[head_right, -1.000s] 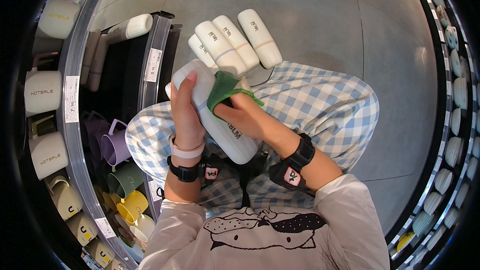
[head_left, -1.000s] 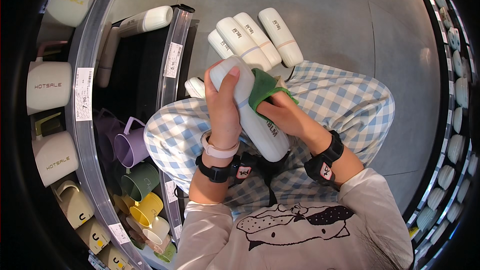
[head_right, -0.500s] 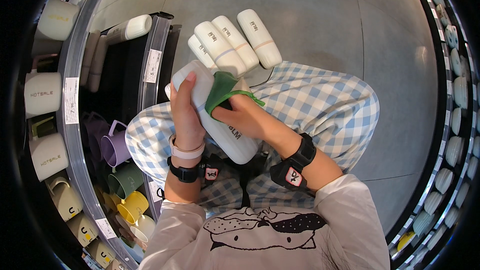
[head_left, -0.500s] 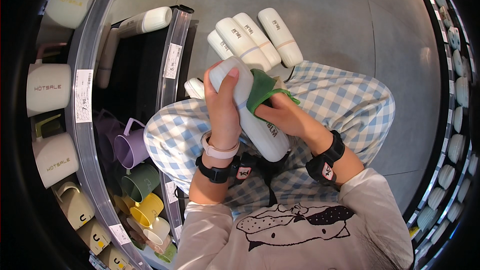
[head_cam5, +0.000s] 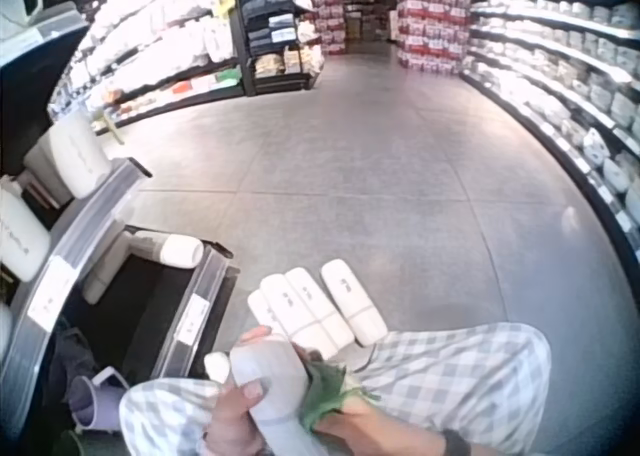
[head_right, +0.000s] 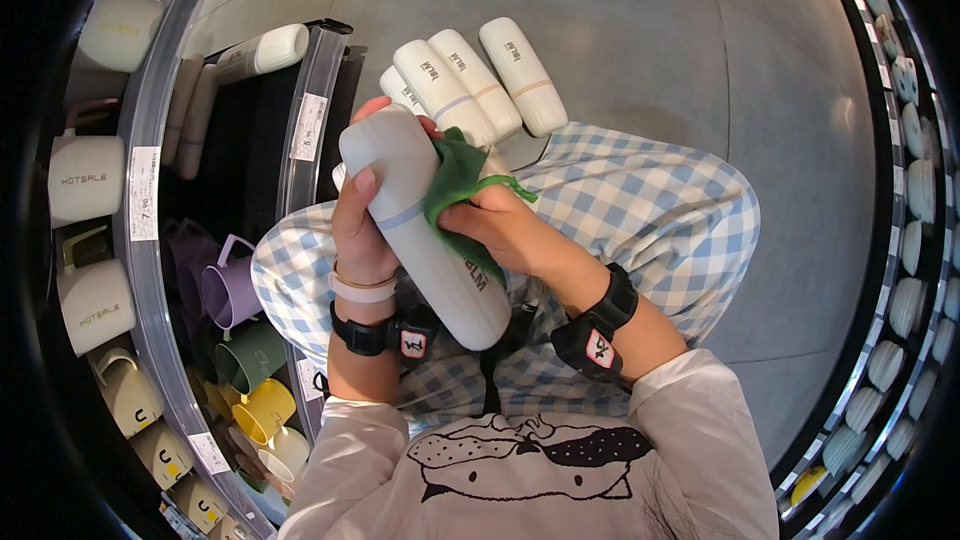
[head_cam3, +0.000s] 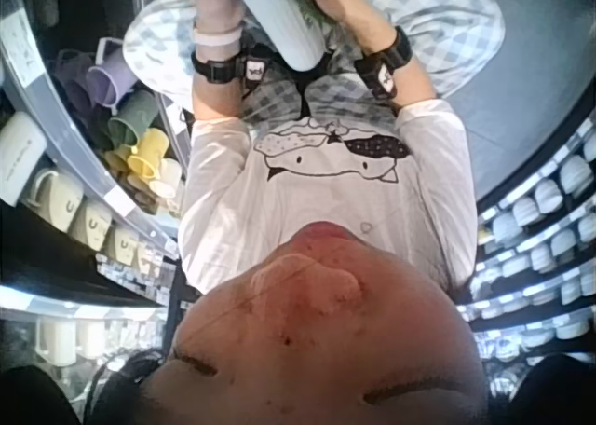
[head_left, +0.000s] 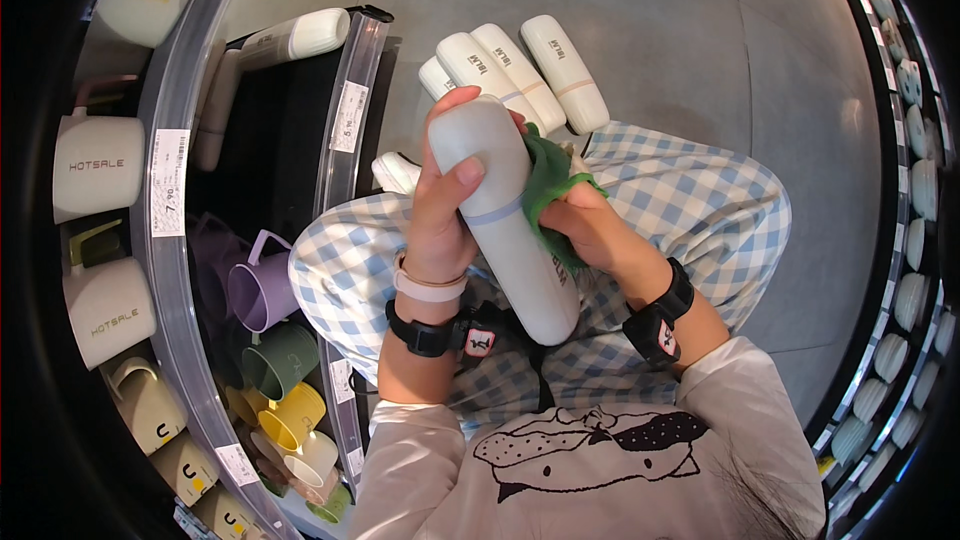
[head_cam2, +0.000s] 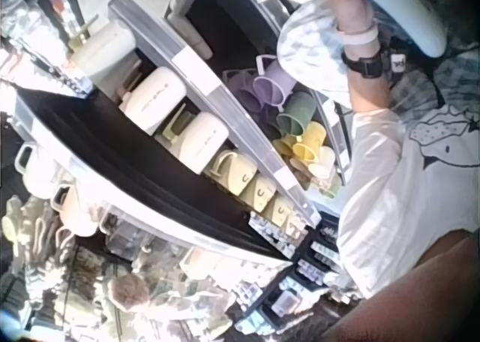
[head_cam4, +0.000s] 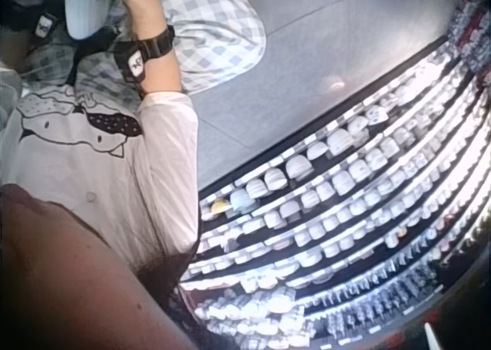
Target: The recorder is cleaning various mugs and bottles on a store shelf using a green cloth.
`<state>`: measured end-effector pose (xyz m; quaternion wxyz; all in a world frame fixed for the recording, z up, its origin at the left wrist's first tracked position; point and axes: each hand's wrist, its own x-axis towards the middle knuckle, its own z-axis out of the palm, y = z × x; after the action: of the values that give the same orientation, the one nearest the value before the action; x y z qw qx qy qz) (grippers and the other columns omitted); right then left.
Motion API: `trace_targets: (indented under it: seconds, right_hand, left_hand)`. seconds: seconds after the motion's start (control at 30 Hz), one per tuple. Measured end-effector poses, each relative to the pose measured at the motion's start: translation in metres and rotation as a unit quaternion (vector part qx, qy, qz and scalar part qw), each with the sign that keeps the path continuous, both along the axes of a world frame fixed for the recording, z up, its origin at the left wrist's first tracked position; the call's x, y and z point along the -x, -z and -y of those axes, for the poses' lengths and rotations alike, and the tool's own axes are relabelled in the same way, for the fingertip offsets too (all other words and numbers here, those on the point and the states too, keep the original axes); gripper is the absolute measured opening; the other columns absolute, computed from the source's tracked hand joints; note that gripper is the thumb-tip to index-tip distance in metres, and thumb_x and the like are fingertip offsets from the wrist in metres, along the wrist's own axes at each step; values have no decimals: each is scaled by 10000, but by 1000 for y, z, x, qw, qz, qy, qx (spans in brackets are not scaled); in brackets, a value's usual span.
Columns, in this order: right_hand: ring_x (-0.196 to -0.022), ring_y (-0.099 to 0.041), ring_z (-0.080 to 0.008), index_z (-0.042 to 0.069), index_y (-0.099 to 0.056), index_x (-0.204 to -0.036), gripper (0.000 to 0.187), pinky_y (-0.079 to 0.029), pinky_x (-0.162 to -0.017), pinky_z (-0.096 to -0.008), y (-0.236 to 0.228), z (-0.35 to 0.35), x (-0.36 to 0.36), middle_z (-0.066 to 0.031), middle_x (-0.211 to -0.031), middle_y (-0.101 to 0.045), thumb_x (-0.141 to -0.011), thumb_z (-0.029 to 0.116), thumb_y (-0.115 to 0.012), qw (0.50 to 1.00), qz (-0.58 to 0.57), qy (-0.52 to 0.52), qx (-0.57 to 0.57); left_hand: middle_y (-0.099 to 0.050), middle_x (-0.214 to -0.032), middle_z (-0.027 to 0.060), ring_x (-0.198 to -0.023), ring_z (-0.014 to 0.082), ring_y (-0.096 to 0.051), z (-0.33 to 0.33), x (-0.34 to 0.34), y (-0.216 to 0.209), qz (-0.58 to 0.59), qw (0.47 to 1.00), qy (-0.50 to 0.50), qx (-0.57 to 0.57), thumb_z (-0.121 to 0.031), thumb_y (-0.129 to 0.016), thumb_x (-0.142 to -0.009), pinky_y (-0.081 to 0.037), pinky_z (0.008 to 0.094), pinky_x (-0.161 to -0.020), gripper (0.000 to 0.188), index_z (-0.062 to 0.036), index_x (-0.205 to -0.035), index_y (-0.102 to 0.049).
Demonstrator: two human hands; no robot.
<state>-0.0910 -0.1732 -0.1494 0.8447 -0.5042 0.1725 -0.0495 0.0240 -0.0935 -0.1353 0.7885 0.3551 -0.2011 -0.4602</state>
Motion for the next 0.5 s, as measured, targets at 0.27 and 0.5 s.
trace_targets:
  seconds: [0.27,0.5]
  right_hand:
    - [-874,-481,-99,3,-449,-1073,262,-391,-774,-225,3,-2,-2,-31,-947,-522,-840,122,-432,975,-15,35,-220]
    - [-1011,-408,-141,13,-355,-1195,549,-340,-862,-275,-12,1,-5,-83,-1077,-452,-696,114,-559,971,-19,-99,219]
  left_hand:
    - [-499,-949,105,-844,150,-496,-5,-2,-1,67,994,-65,-62,-322,-554,-771,-410,248,-740,497,-65,-1144,-347]
    - [-458,-860,37,-758,96,-442,-6,-14,2,182,916,-265,-240,-352,-432,-853,-383,223,-688,355,-49,-1035,-404]
